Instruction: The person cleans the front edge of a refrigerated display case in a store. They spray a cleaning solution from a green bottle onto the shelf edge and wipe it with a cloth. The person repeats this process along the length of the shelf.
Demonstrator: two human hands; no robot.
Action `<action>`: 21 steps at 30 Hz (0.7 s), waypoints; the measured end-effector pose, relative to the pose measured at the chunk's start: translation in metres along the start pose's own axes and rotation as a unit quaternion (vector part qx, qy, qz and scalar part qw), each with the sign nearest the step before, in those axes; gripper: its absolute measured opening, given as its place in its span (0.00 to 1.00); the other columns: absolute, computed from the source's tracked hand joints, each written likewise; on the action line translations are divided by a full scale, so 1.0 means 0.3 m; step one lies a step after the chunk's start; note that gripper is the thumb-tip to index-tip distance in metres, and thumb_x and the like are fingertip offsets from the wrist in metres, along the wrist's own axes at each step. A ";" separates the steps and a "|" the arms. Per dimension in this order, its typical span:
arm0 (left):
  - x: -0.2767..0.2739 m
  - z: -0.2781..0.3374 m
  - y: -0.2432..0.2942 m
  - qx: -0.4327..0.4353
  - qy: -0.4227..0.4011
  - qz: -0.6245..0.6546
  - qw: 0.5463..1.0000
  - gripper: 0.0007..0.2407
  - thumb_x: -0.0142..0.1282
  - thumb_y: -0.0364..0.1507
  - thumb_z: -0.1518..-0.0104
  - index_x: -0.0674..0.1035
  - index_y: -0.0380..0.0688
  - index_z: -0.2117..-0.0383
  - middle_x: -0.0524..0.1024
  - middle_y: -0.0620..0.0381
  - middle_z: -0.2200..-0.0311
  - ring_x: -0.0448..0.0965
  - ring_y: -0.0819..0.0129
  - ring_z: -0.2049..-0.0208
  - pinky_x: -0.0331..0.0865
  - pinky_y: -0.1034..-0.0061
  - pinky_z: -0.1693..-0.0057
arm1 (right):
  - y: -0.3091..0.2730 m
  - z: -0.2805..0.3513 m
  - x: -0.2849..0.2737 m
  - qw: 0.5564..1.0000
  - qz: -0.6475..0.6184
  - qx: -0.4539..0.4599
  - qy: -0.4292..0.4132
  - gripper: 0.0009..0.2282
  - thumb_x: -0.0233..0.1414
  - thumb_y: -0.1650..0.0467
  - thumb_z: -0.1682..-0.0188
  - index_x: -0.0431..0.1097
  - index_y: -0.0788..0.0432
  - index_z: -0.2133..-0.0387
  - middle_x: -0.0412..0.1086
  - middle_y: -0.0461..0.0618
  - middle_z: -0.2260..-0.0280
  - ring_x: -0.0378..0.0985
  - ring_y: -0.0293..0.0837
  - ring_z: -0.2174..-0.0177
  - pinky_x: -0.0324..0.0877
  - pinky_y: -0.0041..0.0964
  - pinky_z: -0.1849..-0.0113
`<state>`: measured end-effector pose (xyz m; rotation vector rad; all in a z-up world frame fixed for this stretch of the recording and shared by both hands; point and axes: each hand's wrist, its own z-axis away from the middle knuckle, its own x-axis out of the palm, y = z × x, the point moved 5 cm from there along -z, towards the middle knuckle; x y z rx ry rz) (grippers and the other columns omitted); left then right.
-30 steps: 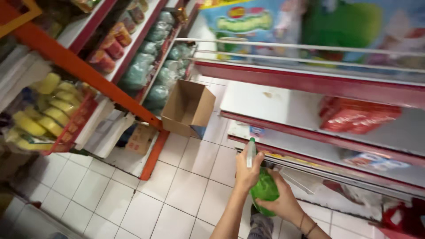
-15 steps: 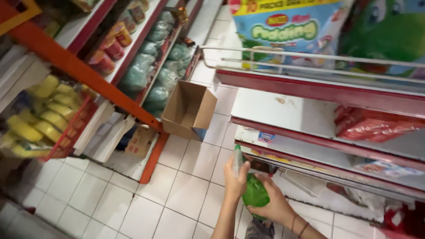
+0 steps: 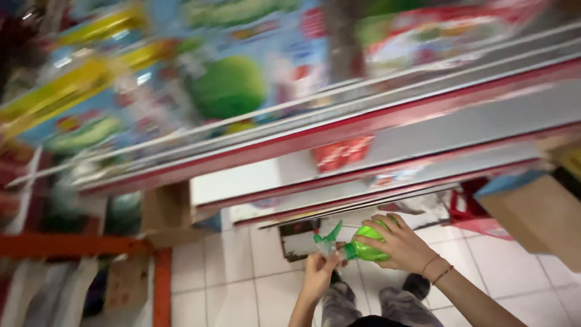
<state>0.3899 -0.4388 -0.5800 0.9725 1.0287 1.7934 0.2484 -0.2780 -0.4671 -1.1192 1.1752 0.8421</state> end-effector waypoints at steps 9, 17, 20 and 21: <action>0.572 -0.372 -0.214 -0.070 -0.074 0.160 0.982 0.12 0.57 0.29 0.40 0.81 0.34 0.54 0.84 0.50 0.67 0.85 0.65 0.67 0.76 0.74 0.58 | 0.356 0.461 -0.149 0.969 0.085 0.199 0.117 0.40 0.63 0.64 0.67 0.56 0.40 0.36 0.52 0.57 0.35 0.49 0.61 0.37 0.45 0.68 0.41; 0.897 -0.626 -0.425 -0.089 -0.004 0.349 0.933 0.11 0.56 0.22 0.44 0.79 0.38 0.56 0.82 0.53 0.62 0.82 0.62 0.58 0.77 0.69 0.46 | 0.631 0.854 -0.149 0.915 -0.047 0.329 0.227 0.31 0.61 0.67 0.62 0.61 0.45 0.41 0.54 0.55 0.39 0.54 0.57 0.39 0.47 0.63 0.40; 0.954 -0.714 -0.472 -0.039 -0.003 0.377 0.925 0.05 0.58 0.23 0.38 0.76 0.31 0.64 0.82 0.49 0.61 0.85 0.61 0.51 0.78 0.71 0.42 | 0.681 0.948 -0.101 0.922 -0.065 0.324 0.200 0.31 0.61 0.67 0.62 0.61 0.46 0.41 0.57 0.53 0.42 0.56 0.55 0.40 0.48 0.62 0.40; 0.972 -0.726 -0.501 -0.077 0.024 0.367 0.927 0.06 0.56 0.26 0.38 0.77 0.32 0.63 0.83 0.48 0.61 0.84 0.60 0.54 0.78 0.70 0.45 | 0.690 0.977 -0.089 0.925 -0.067 0.322 0.188 0.31 0.61 0.67 0.61 0.62 0.46 0.41 0.58 0.52 0.43 0.56 0.55 0.41 0.48 0.62 0.40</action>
